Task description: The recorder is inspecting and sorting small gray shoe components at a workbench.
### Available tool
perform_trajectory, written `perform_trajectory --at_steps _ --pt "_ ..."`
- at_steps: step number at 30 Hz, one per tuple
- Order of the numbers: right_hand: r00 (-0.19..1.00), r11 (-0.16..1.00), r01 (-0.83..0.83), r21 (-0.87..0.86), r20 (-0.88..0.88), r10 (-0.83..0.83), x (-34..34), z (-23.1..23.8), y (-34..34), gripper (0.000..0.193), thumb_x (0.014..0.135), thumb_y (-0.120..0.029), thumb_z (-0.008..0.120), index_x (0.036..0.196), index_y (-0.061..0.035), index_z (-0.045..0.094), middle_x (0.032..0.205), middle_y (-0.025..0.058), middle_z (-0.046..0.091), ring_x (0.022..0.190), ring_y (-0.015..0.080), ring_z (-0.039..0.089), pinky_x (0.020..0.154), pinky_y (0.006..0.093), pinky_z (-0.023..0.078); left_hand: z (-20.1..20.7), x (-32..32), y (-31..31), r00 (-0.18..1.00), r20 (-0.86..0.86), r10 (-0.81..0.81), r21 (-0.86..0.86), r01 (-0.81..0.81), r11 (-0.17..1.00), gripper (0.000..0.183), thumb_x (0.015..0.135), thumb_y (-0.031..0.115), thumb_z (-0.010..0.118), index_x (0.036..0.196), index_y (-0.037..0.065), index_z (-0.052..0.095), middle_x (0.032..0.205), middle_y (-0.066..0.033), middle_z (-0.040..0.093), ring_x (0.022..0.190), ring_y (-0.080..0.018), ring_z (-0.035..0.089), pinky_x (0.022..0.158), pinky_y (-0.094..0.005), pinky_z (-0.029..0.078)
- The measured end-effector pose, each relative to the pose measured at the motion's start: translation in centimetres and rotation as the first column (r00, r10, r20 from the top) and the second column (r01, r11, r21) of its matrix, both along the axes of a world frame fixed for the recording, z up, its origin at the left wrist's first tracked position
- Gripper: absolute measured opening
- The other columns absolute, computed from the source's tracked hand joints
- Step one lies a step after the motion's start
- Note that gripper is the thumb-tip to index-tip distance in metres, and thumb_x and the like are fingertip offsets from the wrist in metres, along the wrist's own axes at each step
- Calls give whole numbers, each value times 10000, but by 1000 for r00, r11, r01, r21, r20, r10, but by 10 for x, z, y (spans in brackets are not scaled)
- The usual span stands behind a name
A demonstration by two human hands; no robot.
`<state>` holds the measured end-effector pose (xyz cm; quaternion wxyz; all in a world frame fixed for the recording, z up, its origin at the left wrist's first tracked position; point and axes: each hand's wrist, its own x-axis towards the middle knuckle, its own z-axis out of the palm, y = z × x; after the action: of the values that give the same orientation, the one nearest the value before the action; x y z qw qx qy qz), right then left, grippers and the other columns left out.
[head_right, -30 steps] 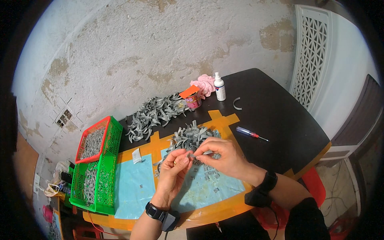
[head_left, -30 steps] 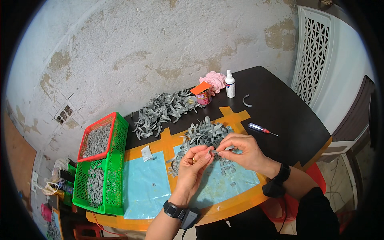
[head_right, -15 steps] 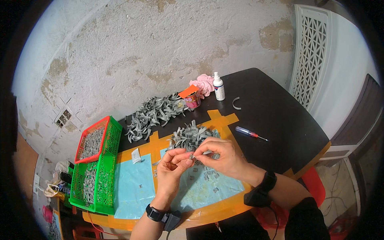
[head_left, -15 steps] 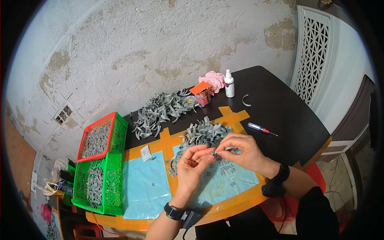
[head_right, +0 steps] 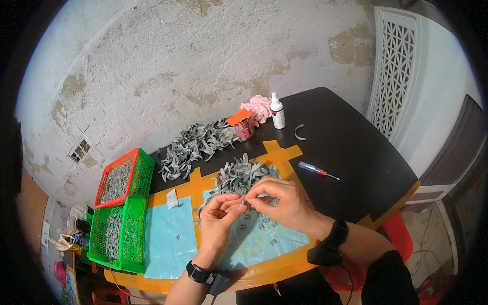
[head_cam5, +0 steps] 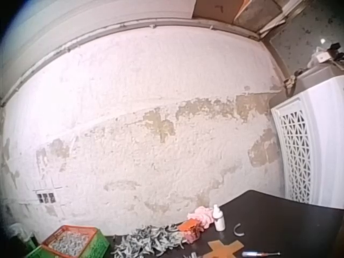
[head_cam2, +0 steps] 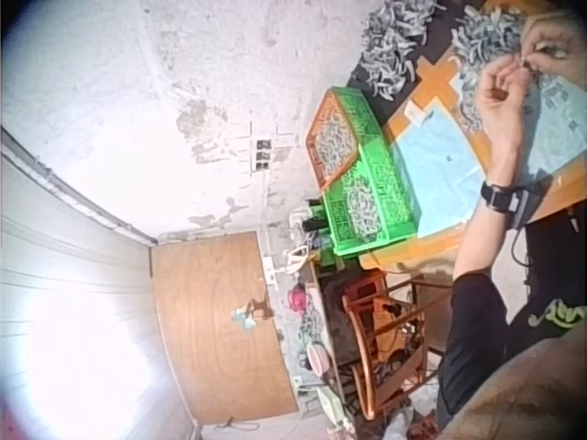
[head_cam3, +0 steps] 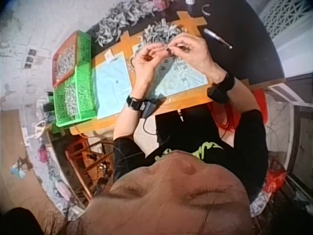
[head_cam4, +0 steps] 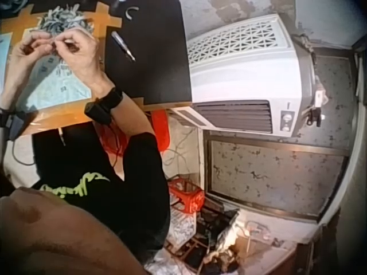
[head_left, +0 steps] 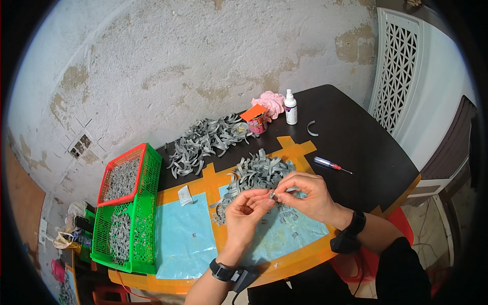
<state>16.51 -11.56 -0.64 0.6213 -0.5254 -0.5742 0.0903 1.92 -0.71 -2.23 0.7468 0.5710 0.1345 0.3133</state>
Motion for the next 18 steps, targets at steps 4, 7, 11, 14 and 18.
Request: perform_trajectory --at_steps 4,7,11,14,18 --pt "999 999 -31 -30 44 32 1 -1 -2 95 784 19 670 869 -6 638 858 70 635 784 144 623 650 247 491 -1 1 -1 998 40 38 20 -39 999 263 807 -76 659 1057 -28 591 1023 -98 653 931 -132 630 840 -252 518" --pt "995 998 -48 -28 83 50 5 -4 1 101 783 20 666 878 3 636 859 64 630 814 133 618 652 241 489 -1 -1 0 998 56 17 24 -18 1000 270 800 -82 665 1055 -26 596 1015 -92 651 933 -122 626 830 -237 513" --pt "975 972 -187 -140 -146 166 12 -8 5 118 778 20 701 879 4 643 853 57 649 768 119 622 665 226 495 -2 -2 4 1000 2 5 93 -5 996 258 793 -85 671 1036 -23 611 990 -75 654 901 -102 624 809 -217 509" --pt "780 885 -431 -175 -566 268 17 -9 3 115 780 21 704 871 24 633 840 74 652 748 109 623 677 227 509 -2 -4 7 997 -68 -25 127 34 991 252 789 -83 676 1028 -19 627 947 -52 659 851 -82 620 775 -202 505" --pt "776 859 -464 -215 -566 277 16 -9 3 131 788 22 698 889 38 616 825 90 652 730 113 628 680 239 517 -4 -4 8 986 -152 -72 105 89 990 234 797 -67 673 1023 -13 643 909 -37 663 815 -73 620 755 -198 505"
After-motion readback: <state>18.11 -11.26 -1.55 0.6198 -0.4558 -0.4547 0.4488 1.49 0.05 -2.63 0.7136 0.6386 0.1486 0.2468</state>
